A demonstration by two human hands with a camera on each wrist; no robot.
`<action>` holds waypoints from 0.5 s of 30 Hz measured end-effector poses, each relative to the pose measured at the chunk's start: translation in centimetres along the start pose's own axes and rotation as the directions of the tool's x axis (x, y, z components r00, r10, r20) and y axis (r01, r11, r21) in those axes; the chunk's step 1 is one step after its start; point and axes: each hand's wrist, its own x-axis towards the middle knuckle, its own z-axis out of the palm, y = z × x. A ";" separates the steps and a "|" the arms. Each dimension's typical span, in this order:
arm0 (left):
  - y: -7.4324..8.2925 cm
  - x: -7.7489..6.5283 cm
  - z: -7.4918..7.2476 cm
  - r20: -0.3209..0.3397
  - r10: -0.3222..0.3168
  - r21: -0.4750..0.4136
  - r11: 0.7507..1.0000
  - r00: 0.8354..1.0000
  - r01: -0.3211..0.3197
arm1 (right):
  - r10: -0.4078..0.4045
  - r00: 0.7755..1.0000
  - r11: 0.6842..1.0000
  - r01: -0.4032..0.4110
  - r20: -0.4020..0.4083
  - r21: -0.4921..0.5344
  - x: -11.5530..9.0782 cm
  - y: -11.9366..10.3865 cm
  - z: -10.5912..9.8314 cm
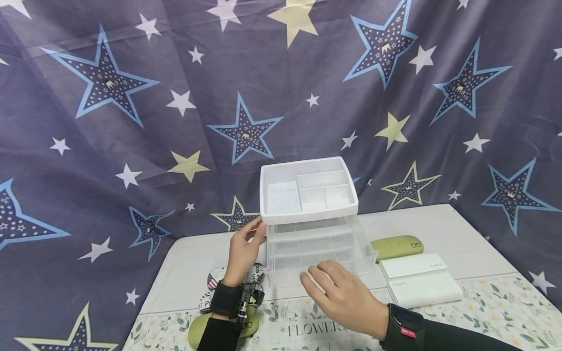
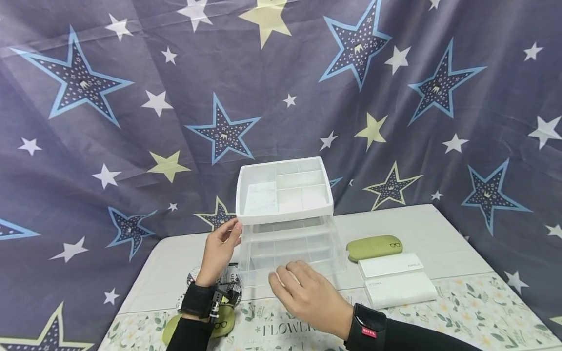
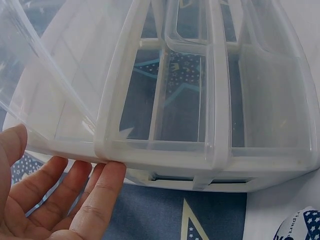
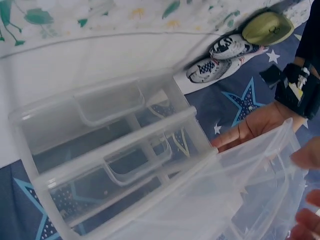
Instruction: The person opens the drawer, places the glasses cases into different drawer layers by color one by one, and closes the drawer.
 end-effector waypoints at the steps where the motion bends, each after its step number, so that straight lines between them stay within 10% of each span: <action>1: 0.0 0.0 0.0 0.000 0.005 -0.003 1.000 1.000 -0.005 | -0.025 1.000 1.000 0.026 -0.006 0.009 -0.2 -0.1 0.0; 7: 0.2 0.0 0.1 0.001 0.009 -0.008 1.000 1.000 -0.009 | -0.167 0.986 0.979 0.168 -0.021 0.117 -1.7 -0.8 0.2; 15: 1.8 -0.4 0.2 -0.008 -0.014 0.023 1.000 1.000 0.014 | -0.107 0.974 0.964 0.052 0.200 0.262 -4.5 -0.7 0.2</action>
